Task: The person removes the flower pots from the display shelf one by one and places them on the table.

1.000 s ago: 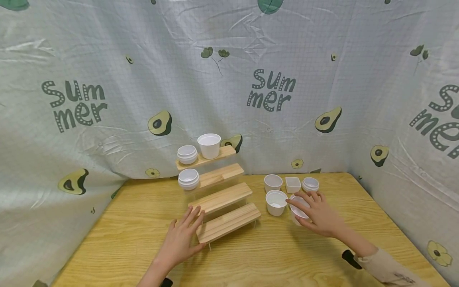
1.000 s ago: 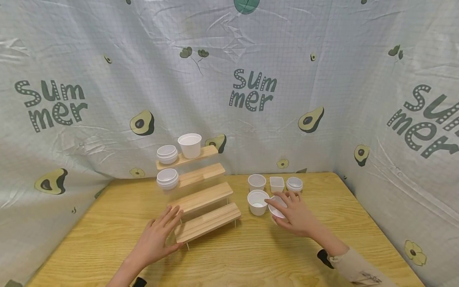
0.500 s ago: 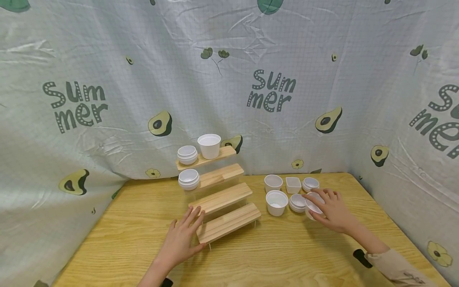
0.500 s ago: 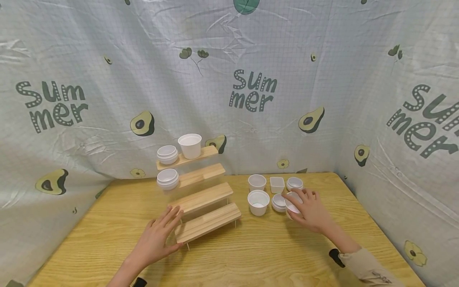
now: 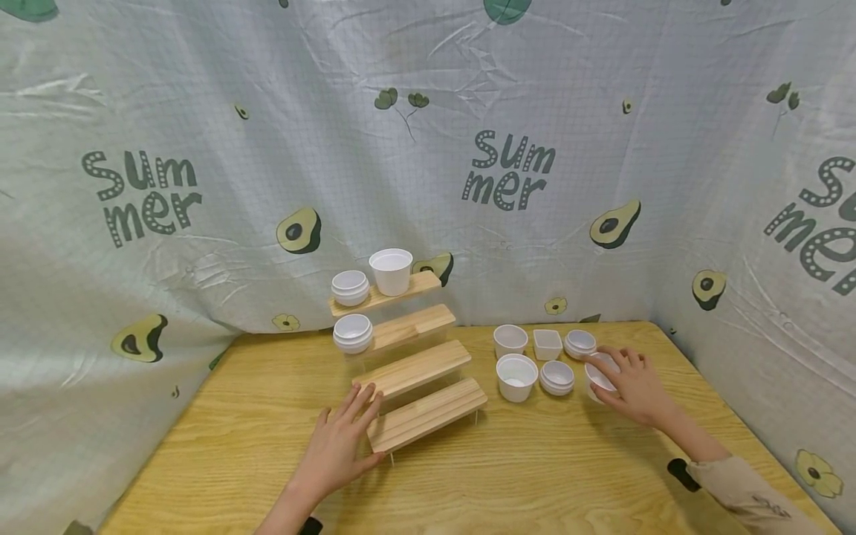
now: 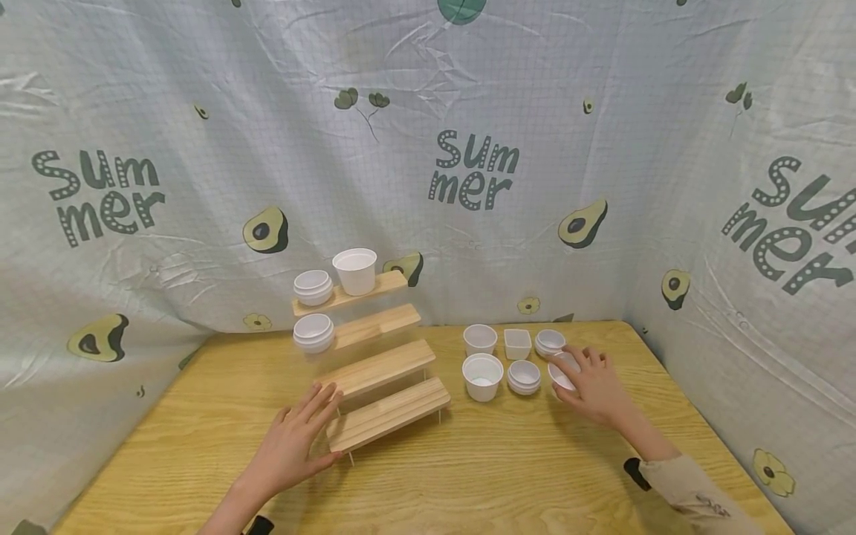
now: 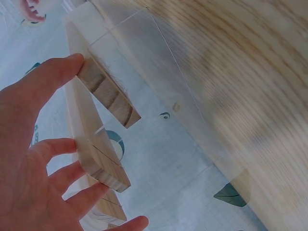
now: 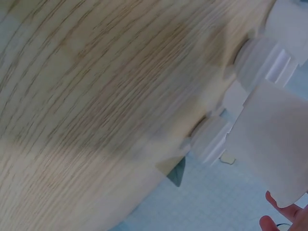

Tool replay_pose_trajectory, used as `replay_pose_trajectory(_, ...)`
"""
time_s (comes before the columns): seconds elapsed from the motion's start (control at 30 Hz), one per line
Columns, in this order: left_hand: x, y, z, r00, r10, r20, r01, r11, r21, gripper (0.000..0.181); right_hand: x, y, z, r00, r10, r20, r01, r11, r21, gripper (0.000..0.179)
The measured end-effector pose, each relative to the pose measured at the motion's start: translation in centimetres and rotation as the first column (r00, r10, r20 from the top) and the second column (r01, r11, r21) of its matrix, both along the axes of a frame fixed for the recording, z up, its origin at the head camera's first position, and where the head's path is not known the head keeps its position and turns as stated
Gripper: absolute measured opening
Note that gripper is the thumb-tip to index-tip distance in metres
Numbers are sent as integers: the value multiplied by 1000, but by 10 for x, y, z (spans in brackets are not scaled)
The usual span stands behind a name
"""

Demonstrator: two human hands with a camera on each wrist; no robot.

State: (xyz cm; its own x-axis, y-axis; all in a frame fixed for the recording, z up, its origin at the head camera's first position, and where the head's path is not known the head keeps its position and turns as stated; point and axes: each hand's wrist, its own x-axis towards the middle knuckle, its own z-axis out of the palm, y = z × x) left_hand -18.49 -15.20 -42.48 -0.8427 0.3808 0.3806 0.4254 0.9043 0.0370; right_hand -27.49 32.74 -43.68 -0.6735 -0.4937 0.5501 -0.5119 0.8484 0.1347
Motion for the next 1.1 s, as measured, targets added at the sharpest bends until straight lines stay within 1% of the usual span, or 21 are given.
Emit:
replay_pose_trajectory(0.3,-1,0,2,1000,-8,-6,8,1000,3,82,-11,8,-3,999,-36,-7,36,999,6,42)
replay_pose_trajectory(0.4,-1,0,2,1000,-14,-14,14,1000,0,82,-14,10,-6,998,-56,18,56,998,11,42)
replay_pose_trajectory(0.57,-1,-1,1,999,-28,-28,28,1000,-12,82,-19,11,-11,991,-94,94,92,995,28,45)
replay_pose_trajectory(0.67,0,-2,0,999,-37,-31,37,999,-11,82,-22,11,-14,986,-103,128,100,994,32,45)
replay_pose_trajectory(0.83,0,-2,0,998,-44,-35,44,999,-6,82,-25,11,-16,986,-103,131,100,995,28,45)
replay_pose_trajectory(0.93,0,-1,0,999,-43,-24,43,999,-5,82,-25,10,-17,986,-105,129,103,994,24,45)
replay_pose_trajectory(1.1,0,-1,0,999,-37,-13,37,999,-8,83,-28,9,-18,978,-132,161,128,991,40,44)
